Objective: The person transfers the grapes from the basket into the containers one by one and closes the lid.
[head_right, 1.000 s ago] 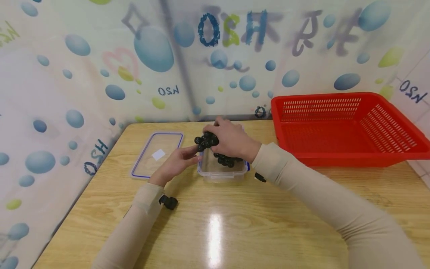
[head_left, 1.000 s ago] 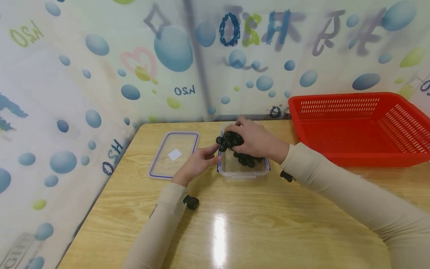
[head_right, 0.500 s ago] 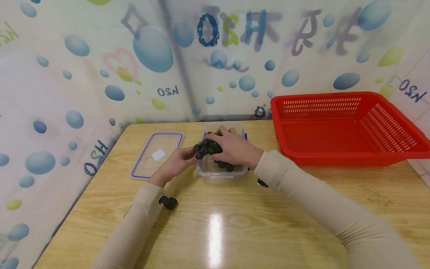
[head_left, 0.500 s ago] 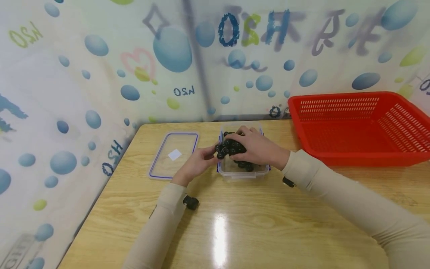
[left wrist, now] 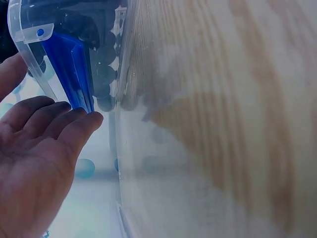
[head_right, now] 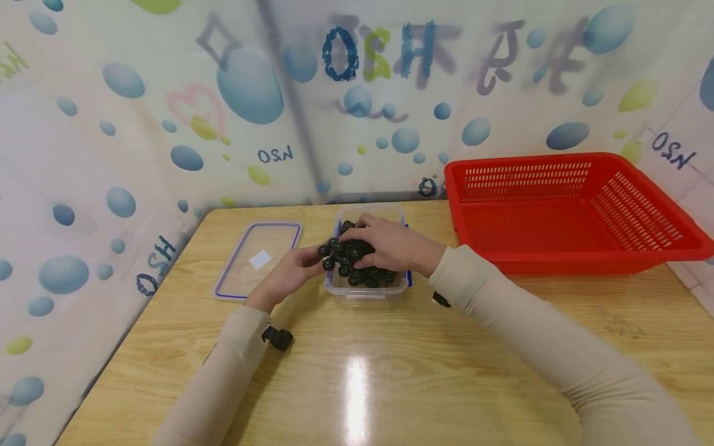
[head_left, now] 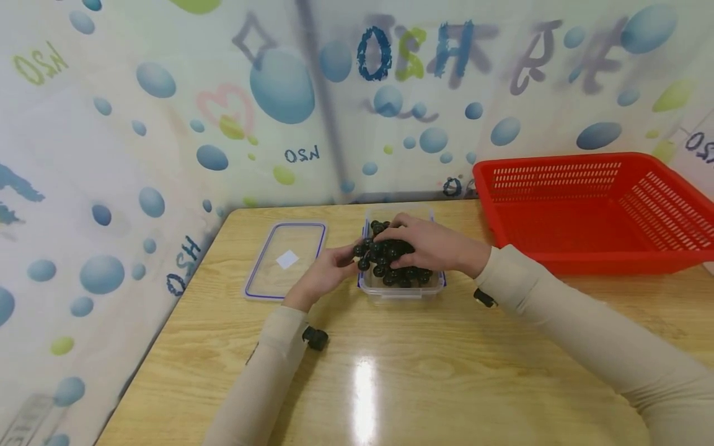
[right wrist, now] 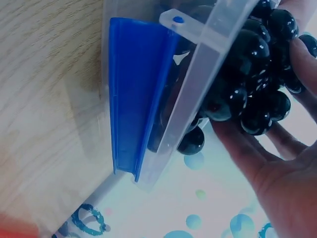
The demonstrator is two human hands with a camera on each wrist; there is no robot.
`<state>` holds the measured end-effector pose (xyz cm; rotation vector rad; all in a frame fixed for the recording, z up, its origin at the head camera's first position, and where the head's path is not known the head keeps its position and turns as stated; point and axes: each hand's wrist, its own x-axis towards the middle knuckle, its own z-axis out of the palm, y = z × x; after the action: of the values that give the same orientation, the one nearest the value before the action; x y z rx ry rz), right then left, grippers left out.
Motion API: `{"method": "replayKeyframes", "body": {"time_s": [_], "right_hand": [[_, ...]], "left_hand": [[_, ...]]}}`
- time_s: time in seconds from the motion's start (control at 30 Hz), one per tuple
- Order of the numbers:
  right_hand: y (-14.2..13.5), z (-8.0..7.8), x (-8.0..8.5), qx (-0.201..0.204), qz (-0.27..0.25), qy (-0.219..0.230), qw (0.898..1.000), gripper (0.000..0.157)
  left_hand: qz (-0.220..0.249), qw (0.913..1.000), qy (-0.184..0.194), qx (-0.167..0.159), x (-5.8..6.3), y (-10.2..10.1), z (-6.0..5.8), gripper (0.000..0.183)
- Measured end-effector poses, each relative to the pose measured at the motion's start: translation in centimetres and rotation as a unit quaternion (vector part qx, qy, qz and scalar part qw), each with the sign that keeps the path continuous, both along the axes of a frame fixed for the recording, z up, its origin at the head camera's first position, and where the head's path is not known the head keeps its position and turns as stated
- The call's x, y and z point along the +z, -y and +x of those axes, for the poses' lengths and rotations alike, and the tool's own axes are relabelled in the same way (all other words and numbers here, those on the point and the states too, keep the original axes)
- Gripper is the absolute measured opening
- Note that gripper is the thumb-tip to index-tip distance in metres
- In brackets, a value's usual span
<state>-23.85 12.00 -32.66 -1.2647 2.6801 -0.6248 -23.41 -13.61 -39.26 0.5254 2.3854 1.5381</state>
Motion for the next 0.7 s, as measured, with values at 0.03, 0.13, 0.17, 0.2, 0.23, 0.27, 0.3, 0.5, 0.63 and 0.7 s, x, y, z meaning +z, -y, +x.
{"method": "replayKeyframes", "body": {"time_s": [0.03,0.13,0.17,0.2,0.23,0.27,0.3,0.5,0.63,0.7], "right_hand": [[0.0,0.0,0.0,0.003,0.000,-0.003,1.000,0.051],[0.0,0.0,0.0,0.008,0.005,-0.010,1.000,0.047],[0.0,0.0,0.0,0.009,0.009,-0.012,1.000,0.045],[-0.1,0.0,-0.1,0.011,0.012,-0.015,1.000,0.044],[-0.1,0.0,-0.1,0.012,0.016,-0.016,1.000,0.043],[-0.1,0.0,-0.2,0.013,0.020,-0.019,1.000,0.043],[-0.1,-0.1,-0.3,0.015,0.025,-0.022,0.999,0.042],[0.3,-0.4,-0.4,0.024,0.068,-0.056,0.996,0.043],[0.8,-0.5,-0.3,0.029,0.104,-0.066,0.992,0.046],[1.1,-0.4,-0.3,0.027,0.121,-0.065,0.990,0.046]], "left_hand": [[0.000,1.0000,0.002,0.001,0.0,0.0,0.0,0.050],[0.000,1.0000,0.006,0.003,-0.1,0.1,0.0,0.051],[0.000,1.0000,0.006,0.004,-0.1,0.1,0.0,0.052],[0.000,1.0000,0.006,0.004,-0.2,0.1,0.0,0.053],[-0.002,1.0000,0.004,0.005,-0.2,0.1,0.0,0.053],[-0.004,1.0000,0.000,0.004,-0.2,0.1,0.0,0.054],[-0.006,1.0000,-0.002,0.004,-0.2,0.1,0.0,0.054],[-0.007,1.0000,-0.001,0.006,-0.1,0.0,0.0,0.054],[0.003,1.0000,0.003,0.003,-0.2,-0.1,-0.1,0.054],[0.010,0.9999,0.002,0.002,-0.2,-0.2,0.0,0.054]]}}
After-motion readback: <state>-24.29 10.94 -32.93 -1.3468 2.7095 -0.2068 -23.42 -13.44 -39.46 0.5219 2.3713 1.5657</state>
